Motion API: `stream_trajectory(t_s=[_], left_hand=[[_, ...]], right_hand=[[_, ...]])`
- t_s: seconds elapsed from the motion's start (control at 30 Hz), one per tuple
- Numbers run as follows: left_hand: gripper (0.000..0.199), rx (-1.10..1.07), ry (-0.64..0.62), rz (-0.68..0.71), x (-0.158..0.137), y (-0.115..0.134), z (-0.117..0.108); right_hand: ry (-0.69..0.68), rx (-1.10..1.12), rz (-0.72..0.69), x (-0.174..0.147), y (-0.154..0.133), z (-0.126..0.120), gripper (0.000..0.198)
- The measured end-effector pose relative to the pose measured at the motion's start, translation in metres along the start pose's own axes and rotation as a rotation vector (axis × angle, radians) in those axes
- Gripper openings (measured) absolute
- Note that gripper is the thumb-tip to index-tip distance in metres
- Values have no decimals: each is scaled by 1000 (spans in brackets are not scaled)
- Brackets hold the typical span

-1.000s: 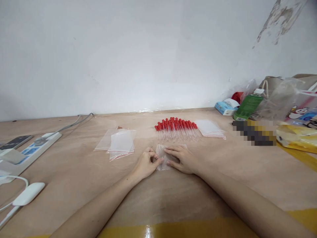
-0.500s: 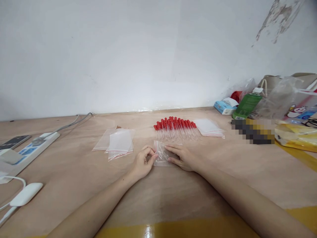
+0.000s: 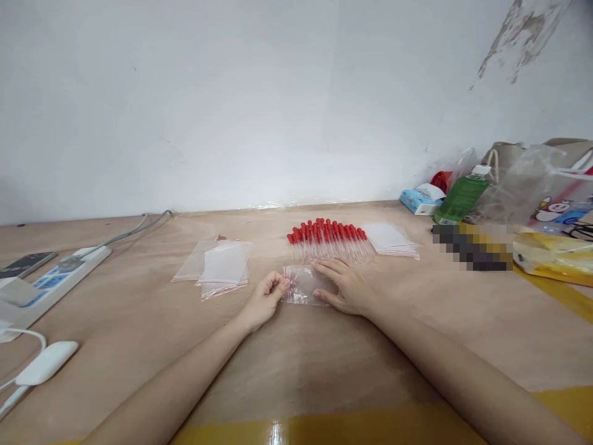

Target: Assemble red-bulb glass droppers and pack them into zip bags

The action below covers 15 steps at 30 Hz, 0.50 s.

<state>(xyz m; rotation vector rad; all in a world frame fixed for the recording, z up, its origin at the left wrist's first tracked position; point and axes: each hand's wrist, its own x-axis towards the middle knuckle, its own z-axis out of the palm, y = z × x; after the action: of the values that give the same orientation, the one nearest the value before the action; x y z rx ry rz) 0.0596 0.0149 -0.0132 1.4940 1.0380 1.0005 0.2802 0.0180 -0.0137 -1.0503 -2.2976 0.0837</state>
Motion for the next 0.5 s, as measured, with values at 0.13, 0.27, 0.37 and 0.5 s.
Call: stream_trajectory(t_s=[0.13, 0.27, 0.37, 0.5], left_hand=[[39, -215, 8, -112, 2, -2, 7], [43, -321, 78, -198, 2, -1, 9], [37, -117, 189, -153, 9, 0, -2], [23, 359, 312, 105, 41, 4, -25]], right_hand=[[-151, -11, -1, 1, -6, 0, 74], [-237, 85, 49, -1, 0, 4, 66], [-240, 121, 57, -1, 5, 4, 66], [-246, 117, 61, -1, 4, 2, 64]])
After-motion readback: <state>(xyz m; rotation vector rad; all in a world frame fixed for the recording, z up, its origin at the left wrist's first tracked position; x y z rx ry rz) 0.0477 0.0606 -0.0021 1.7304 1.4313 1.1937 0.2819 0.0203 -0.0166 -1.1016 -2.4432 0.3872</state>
